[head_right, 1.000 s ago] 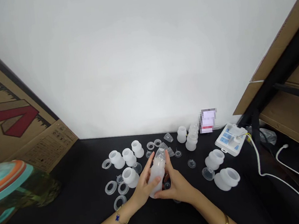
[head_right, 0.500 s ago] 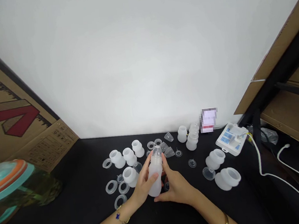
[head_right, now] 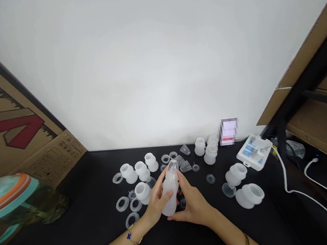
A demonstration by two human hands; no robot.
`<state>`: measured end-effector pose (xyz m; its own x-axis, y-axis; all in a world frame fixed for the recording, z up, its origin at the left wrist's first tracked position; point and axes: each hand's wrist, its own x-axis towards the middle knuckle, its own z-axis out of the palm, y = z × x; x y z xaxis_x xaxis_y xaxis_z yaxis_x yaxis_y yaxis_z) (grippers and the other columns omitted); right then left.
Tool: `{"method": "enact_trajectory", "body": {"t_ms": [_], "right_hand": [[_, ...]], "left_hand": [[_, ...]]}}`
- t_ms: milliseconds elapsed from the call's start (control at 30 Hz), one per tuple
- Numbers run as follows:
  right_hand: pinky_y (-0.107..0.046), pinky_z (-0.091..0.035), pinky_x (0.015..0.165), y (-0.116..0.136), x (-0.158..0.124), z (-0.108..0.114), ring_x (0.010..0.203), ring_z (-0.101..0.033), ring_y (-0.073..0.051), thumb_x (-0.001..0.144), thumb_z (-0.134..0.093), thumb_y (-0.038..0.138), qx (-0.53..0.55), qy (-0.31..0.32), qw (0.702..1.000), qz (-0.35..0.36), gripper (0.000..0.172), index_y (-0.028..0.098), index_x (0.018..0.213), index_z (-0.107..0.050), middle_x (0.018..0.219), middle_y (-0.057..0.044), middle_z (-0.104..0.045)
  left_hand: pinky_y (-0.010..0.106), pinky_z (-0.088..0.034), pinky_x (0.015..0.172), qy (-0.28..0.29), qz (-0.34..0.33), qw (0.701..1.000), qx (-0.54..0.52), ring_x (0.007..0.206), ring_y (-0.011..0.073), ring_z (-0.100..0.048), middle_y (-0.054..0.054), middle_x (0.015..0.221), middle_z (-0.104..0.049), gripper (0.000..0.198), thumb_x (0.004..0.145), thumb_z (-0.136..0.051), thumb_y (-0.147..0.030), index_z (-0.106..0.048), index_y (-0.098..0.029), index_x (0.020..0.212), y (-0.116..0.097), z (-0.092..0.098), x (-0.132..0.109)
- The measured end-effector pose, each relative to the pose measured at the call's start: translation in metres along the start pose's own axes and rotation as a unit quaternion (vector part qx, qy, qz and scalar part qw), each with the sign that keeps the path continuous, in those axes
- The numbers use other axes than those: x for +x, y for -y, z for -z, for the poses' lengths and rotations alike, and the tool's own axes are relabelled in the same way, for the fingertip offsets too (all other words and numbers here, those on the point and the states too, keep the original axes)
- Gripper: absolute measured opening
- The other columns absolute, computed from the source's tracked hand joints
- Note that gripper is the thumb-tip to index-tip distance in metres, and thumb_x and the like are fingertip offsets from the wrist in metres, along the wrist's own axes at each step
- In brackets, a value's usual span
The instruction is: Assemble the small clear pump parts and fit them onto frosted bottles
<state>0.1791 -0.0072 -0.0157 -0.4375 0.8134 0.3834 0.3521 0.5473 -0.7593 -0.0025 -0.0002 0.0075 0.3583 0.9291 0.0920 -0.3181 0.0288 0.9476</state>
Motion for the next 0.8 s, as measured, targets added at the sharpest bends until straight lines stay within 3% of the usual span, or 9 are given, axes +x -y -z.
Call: {"method": "enact_trajectory", "body": {"t_ms": [100,233,800], "right_hand": [[-0.044,-0.062,0.078,-0.0004,-0.0001,-0.0006,0.093,-0.07,-0.028,0.068,-0.089,0.052,-0.014,-0.014,1.0,0.007,0.139,0.035,0.162,0.011,0.159,-0.021,-0.033],[-0.045,-0.061,0.084,0.0003,-0.0001,-0.0003,0.122,-0.06,-0.039,0.064,-0.092,0.053,-0.013,-0.032,0.999,0.028,0.142,0.031,0.163,0.008,0.168,-0.022,-0.012],[-0.041,-0.061,0.083,0.0013,-0.0008,0.0004,0.115,-0.065,-0.033,0.067,-0.09,0.048,-0.015,-0.061,0.997,0.04,0.125,0.031,0.162,-0.012,0.164,-0.019,-0.023]], "left_hand": [[0.029,-0.056,0.055,0.005,0.008,1.0,-0.005,0.062,0.0199,-0.069,0.007,0.087,-0.071,0.087,0.087,-0.074,-0.045,-0.03,-0.022,0.159,-0.0008,-0.0002,0.0004],[0.025,-0.054,0.051,0.03,0.023,0.998,-0.04,0.059,0.0197,-0.07,0.007,0.089,-0.071,0.09,0.086,-0.076,-0.045,-0.028,-0.022,0.159,0.0005,0.0013,0.002],[0.026,-0.055,0.053,0.031,0.027,0.998,-0.056,0.059,0.0188,-0.071,0.007,0.091,-0.072,0.088,0.086,-0.076,-0.044,-0.029,-0.023,0.158,0.0033,0.0036,0.001]]}}
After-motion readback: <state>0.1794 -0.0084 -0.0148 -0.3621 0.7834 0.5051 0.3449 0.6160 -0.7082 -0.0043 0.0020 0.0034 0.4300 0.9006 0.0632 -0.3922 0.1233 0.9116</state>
